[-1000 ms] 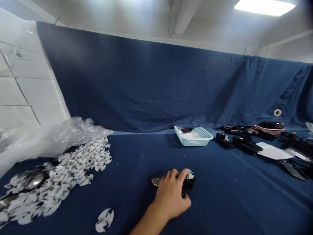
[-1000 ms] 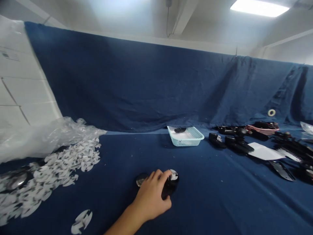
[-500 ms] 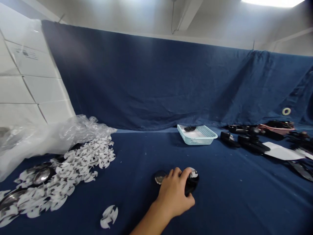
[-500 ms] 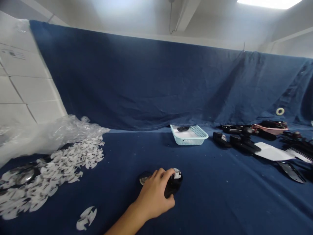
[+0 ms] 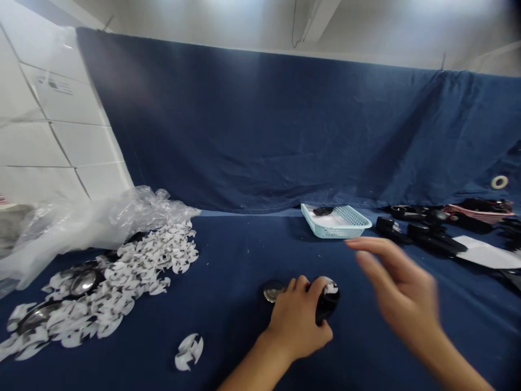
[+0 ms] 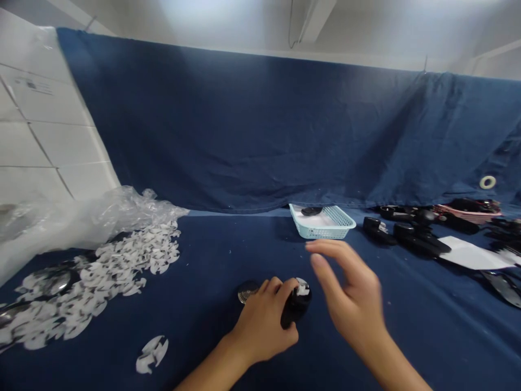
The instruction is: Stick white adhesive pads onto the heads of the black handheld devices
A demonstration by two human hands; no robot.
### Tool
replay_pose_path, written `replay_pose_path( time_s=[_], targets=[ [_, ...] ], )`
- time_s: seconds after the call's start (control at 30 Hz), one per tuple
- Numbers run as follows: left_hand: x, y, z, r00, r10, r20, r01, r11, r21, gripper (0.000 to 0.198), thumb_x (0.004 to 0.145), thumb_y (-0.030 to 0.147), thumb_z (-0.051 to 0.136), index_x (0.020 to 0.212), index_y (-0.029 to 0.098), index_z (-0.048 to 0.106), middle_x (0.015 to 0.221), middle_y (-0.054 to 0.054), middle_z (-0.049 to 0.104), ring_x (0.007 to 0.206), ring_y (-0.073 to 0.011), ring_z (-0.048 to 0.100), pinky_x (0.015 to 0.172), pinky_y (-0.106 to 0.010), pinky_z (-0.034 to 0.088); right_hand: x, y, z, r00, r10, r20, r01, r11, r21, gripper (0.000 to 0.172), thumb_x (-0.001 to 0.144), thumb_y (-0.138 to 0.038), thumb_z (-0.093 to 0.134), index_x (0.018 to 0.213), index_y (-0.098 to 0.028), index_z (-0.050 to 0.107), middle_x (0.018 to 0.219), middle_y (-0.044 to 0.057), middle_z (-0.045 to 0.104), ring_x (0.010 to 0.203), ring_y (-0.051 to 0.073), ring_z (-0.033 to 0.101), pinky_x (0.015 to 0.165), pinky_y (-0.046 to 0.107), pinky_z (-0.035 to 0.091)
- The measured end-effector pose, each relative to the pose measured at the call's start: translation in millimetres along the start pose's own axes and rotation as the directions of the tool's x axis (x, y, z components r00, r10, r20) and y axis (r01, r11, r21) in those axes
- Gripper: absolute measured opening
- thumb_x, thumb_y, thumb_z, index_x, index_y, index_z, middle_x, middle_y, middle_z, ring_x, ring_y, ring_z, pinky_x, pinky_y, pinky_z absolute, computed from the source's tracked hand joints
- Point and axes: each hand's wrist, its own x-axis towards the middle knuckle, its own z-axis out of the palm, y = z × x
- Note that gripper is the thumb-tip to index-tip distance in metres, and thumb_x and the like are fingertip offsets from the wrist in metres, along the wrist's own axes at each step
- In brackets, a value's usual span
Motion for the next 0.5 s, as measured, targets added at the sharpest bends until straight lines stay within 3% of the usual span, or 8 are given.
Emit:
replay_pose_path(
  time_s=[0.13, 0.23, 0.5],
  targets=[
    [-0.6, -0.1, 2.7, 1.000, -0.020, -0.024, 0.020, 1.000, 0.000, 0.068, 0.067, 0.029, 0.062, 0.132, 0.028, 0.042, 0.118, -0.008, 0.052, 0.108, -0.0314, 0.050, 0.094, -0.045, 0.045, 4.6, 55.8, 40.7, 0.956, 0.070, 0.284, -0.117, 0.981, 0.152, 0.025, 0.091, -0.043, 0.057, 0.093, -0.022, 0.071, 0.103, 0.009, 0.069, 0.102, 0.026, 0.064, 0.093, 0.044, 0.049],
    [-0.1, -0.1, 3.9, 0.999, -0.023, -0.022, 0.023, 1.000, -0.016, 0.069, 0.067, 0.027, 0.061, 0.133, 0.030, 0.041, 0.116, -0.007, 0.053, 0.107, -0.0305, 0.049, 0.094, -0.044, 0.045, -3.5, 82.1, 49.1, 0.939, 0.093, 0.330, -0.161, 0.969, 0.186, 0.029, 0.091, -0.044, 0.055, 0.091, -0.020, 0.072, 0.103, 0.010, 0.070, 0.102, 0.026, 0.065, 0.091, 0.041, 0.051],
    [1.0, 0.3, 5.5, 1.000, -0.020, -0.024, 0.020, 1.000, -0.019, 0.070, 0.067, 0.025, 0.058, 0.134, 0.031, 0.041, 0.115, -0.007, 0.053, 0.105, -0.0300, 0.049, 0.091, -0.045, 0.046, -11.1, 81.7, 28.9, 0.860, 0.097, 0.501, -0.186, 0.974, 0.130, 0.021, 0.091, -0.039, 0.057, 0.092, -0.023, 0.070, 0.117, 0.009, 0.062, 0.110, 0.026, 0.060, 0.096, 0.042, 0.045]
  ],
)
